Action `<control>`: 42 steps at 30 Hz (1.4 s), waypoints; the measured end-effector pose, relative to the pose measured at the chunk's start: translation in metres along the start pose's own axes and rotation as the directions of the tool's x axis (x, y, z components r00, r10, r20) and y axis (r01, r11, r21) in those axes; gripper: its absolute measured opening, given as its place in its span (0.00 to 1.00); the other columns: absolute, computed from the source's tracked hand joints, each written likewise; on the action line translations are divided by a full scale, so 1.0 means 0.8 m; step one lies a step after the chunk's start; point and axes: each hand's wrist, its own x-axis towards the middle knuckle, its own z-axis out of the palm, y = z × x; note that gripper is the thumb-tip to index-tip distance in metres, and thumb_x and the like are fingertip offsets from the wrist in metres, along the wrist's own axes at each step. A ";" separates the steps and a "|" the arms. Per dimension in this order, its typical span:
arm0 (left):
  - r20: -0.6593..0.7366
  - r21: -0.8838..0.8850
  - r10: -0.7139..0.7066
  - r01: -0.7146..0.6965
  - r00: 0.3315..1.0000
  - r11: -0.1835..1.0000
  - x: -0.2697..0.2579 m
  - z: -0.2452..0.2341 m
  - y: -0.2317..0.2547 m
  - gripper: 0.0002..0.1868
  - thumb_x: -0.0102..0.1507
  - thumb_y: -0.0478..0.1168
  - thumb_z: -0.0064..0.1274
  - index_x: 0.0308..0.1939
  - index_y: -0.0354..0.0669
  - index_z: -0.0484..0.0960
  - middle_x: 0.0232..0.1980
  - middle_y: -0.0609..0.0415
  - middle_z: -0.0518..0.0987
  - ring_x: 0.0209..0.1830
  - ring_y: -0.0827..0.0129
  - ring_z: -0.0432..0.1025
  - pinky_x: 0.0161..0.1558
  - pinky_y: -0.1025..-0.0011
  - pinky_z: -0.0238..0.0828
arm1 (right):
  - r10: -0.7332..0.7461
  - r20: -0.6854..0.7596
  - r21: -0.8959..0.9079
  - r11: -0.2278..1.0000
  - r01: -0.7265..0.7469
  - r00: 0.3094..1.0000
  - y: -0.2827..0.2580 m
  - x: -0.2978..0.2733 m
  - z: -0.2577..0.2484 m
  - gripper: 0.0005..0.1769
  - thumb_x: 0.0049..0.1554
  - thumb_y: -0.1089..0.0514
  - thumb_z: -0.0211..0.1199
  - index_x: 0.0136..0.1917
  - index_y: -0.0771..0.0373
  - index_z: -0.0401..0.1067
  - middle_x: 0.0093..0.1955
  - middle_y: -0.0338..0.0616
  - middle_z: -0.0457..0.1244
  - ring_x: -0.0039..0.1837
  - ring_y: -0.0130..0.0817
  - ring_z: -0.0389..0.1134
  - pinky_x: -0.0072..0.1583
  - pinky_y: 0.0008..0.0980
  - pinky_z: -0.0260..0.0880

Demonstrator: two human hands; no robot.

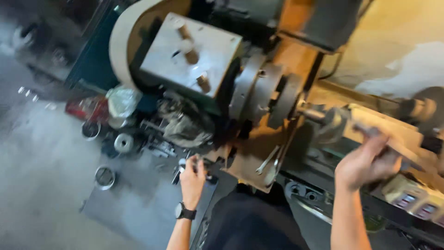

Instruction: The person operates a metal lathe, using a wrench to tighten the chuck and a metal rod to adjust the machine's components. They wipe the chuck with a cloth and repeatedly use the rod to manipulate the lathe's rotating parts.

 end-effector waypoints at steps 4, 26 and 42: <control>-0.105 0.238 -0.277 0.294 0.955 0.926 0.003 -0.023 -0.048 0.31 0.67 0.52 0.53 0.67 0.33 0.68 0.29 0.40 0.84 0.30 0.52 0.81 0.37 0.59 0.77 | 0.077 0.249 0.036 0.995 -0.089 0.965 -0.021 -0.137 0.034 0.07 0.71 0.62 0.53 0.59 0.68 0.66 0.61 0.53 0.67 0.56 0.36 0.69 0.56 0.34 0.72; 0.003 0.038 -0.346 0.345 0.938 0.938 0.039 0.027 -0.158 0.37 0.62 0.43 0.49 0.64 0.17 0.51 0.34 0.25 0.80 0.22 0.41 0.80 0.22 0.57 0.79 | 0.499 0.689 -0.152 0.808 -0.569 0.525 -0.053 -0.207 0.059 0.11 0.61 0.67 0.63 0.57 0.69 0.75 0.49 0.49 0.69 0.49 0.32 0.72 0.55 0.29 0.76; 0.212 0.213 0.602 -0.638 0.770 0.740 0.251 0.108 0.371 0.29 0.66 0.54 0.54 0.56 0.27 0.78 0.59 0.25 0.75 0.61 0.34 0.70 0.61 0.51 0.68 | 0.050 0.136 -0.387 0.922 0.006 0.989 0.032 0.062 0.039 0.08 0.64 0.65 0.66 0.57 0.68 0.75 0.51 0.44 0.71 0.54 0.26 0.70 0.58 0.27 0.72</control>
